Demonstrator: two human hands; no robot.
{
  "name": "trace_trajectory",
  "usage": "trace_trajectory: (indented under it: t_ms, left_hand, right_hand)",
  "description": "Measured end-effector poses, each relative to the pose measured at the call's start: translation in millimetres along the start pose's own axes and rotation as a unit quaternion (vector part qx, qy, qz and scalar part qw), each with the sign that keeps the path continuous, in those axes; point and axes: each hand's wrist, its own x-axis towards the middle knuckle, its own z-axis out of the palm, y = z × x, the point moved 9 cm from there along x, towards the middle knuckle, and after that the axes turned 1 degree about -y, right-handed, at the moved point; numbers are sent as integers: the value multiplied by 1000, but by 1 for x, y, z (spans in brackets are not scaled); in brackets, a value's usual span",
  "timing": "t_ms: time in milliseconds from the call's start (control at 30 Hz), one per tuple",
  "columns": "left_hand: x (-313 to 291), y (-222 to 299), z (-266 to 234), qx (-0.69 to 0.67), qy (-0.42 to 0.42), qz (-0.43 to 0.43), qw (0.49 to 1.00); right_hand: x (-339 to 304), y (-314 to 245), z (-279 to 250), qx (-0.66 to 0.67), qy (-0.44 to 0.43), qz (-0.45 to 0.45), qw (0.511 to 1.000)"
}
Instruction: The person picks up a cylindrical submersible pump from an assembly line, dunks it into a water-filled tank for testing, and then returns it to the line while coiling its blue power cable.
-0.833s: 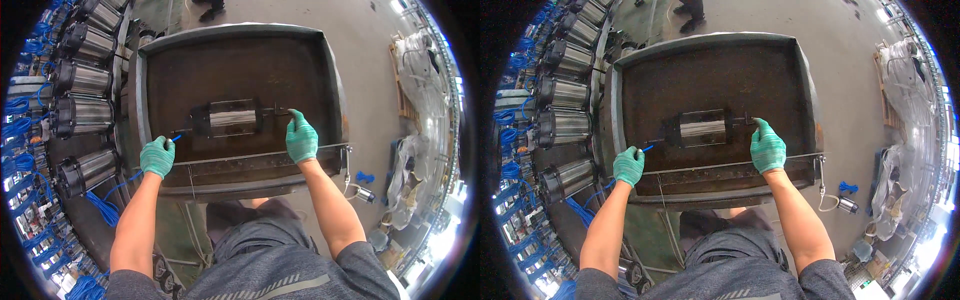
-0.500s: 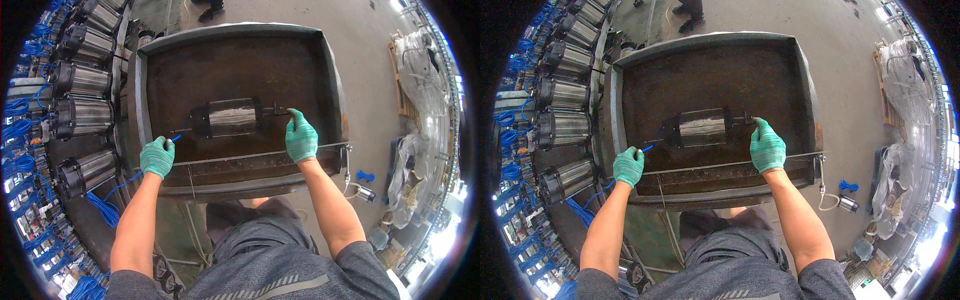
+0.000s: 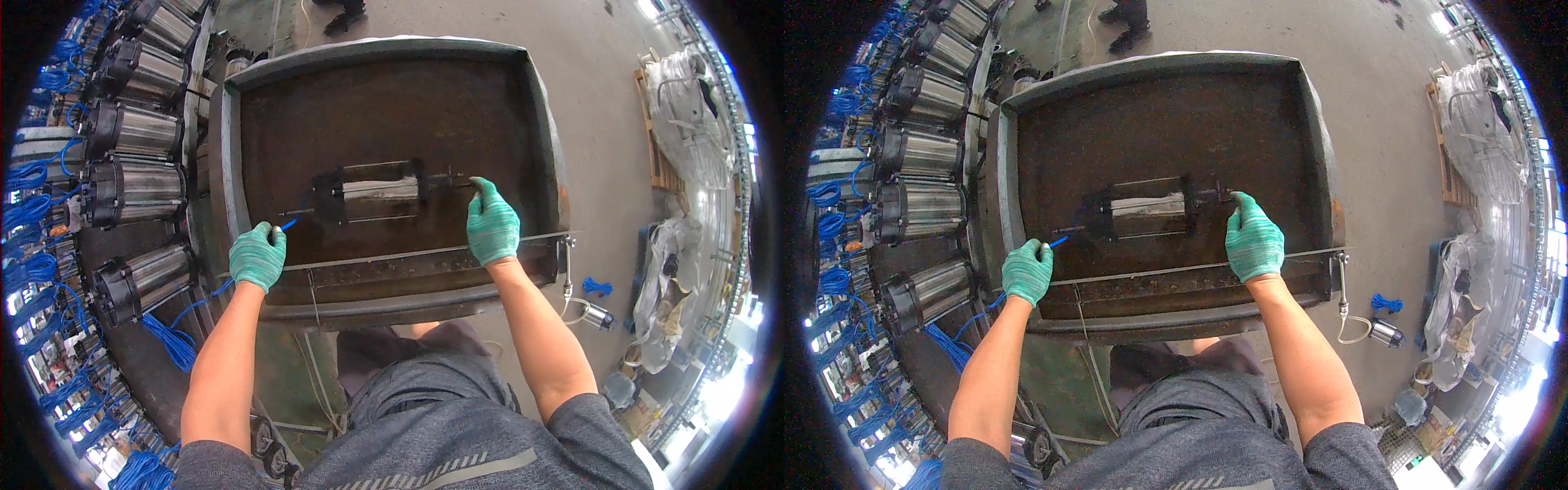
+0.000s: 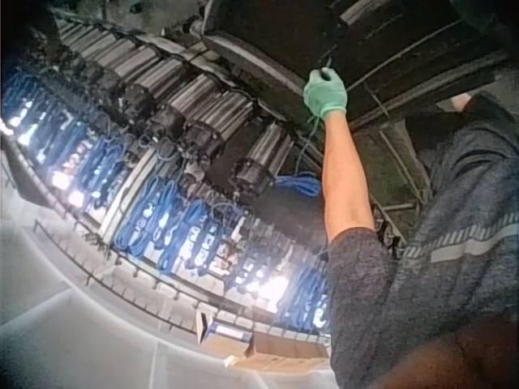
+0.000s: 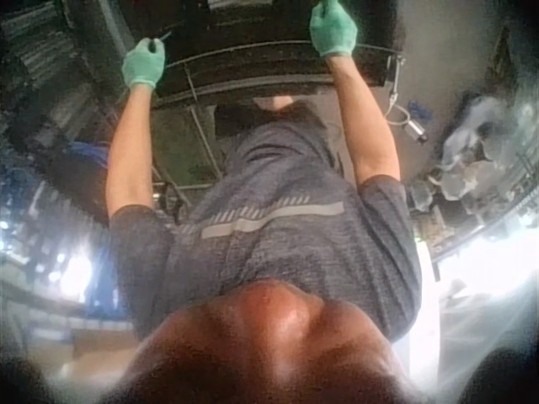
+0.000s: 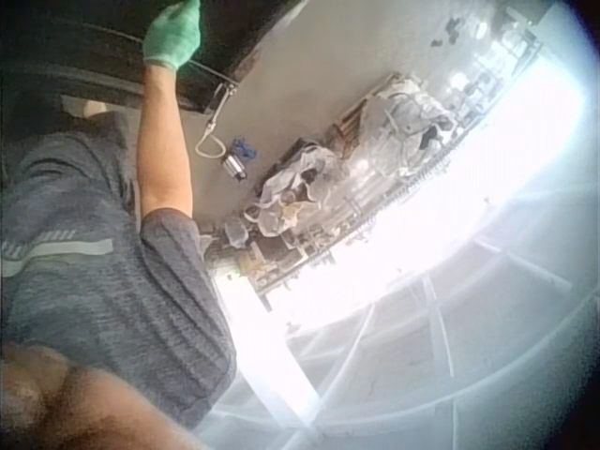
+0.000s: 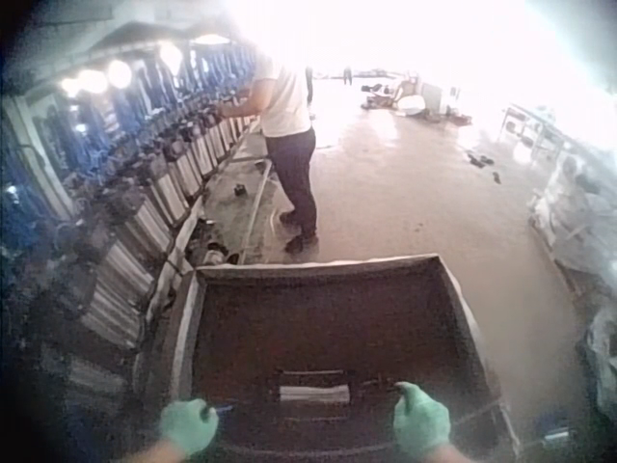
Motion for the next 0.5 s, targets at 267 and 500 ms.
trace_trajectory:
  t_ms: [267, 500]
  left_hand:
    - [1, -1, 3, 0, 0, 3, 1000]
    - [1, 1, 0, -3, 4, 2, 1000]
  right_hand:
    - [1, 0, 0, -2, -6, 9, 1000]
    - [0, 1, 0, 4, 0, 7, 1000]
